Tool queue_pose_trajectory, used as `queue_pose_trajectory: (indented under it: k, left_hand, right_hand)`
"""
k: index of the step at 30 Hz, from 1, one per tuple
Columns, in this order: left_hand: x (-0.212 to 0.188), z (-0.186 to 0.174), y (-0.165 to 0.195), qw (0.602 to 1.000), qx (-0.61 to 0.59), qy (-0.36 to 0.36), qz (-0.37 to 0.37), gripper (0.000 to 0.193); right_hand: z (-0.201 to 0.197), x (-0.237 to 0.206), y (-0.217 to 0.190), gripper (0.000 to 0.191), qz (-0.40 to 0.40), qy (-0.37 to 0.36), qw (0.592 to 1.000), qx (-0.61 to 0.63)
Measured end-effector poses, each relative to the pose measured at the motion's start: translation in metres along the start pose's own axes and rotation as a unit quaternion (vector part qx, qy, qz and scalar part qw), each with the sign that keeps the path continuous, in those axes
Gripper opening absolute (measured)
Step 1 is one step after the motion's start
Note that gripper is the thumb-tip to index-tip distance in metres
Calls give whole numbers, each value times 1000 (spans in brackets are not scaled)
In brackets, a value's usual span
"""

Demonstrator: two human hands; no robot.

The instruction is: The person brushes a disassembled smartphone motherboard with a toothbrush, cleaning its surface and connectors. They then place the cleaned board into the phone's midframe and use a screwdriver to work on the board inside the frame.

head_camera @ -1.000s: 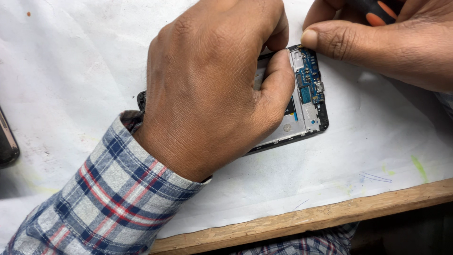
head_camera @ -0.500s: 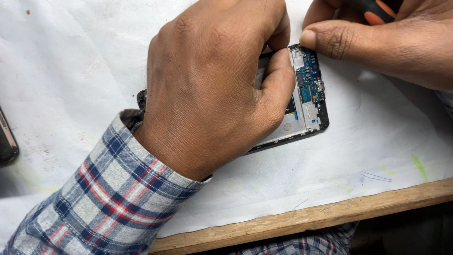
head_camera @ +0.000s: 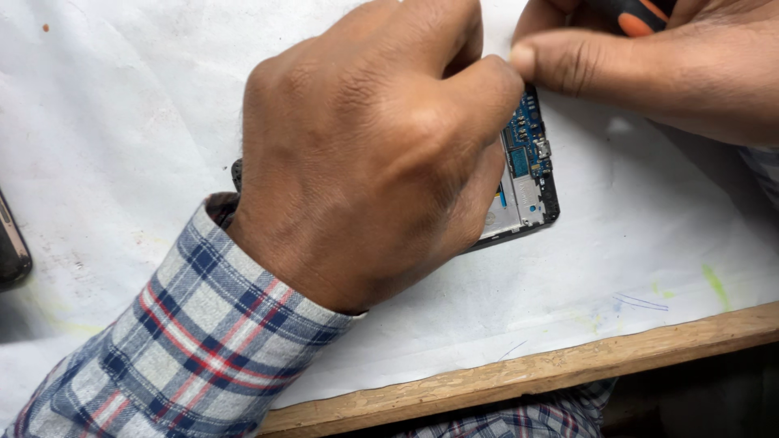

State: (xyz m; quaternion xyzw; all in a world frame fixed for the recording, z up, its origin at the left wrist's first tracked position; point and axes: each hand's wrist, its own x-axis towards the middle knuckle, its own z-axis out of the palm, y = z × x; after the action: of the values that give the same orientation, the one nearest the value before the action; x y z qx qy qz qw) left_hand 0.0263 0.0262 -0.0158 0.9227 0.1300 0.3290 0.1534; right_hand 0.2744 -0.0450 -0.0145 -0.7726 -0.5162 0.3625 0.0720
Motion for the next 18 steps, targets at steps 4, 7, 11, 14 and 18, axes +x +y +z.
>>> queue_pose_trajectory:
  k: [4, 7, 11, 14, 18]
  left_hand:
    - [2, 0, -1, 999, 31, -4, 13, 10]
    - [4, 0, -2, 999, 43, -7, 21, 10]
    - [3, -1, -2, 999, 35, -5, 19, 10]
    - [1, 0, -2, 1000, 13, -1, 11, 10]
    - [0, 0, -4, 1000, 2, 2, 12, 10]
  right_hand:
    - [-3, 36, 65, 43, -177, -45, 958, 223]
    - [3, 56, 127, 47, -263, -114, 878, 384]
    - [12, 54, 165, 50, -200, -86, 872, 438]
    - [11, 39, 143, 53, -234, -30, 912, 334]
    - [7, 28, 87, 47, -196, 29, 956, 216]
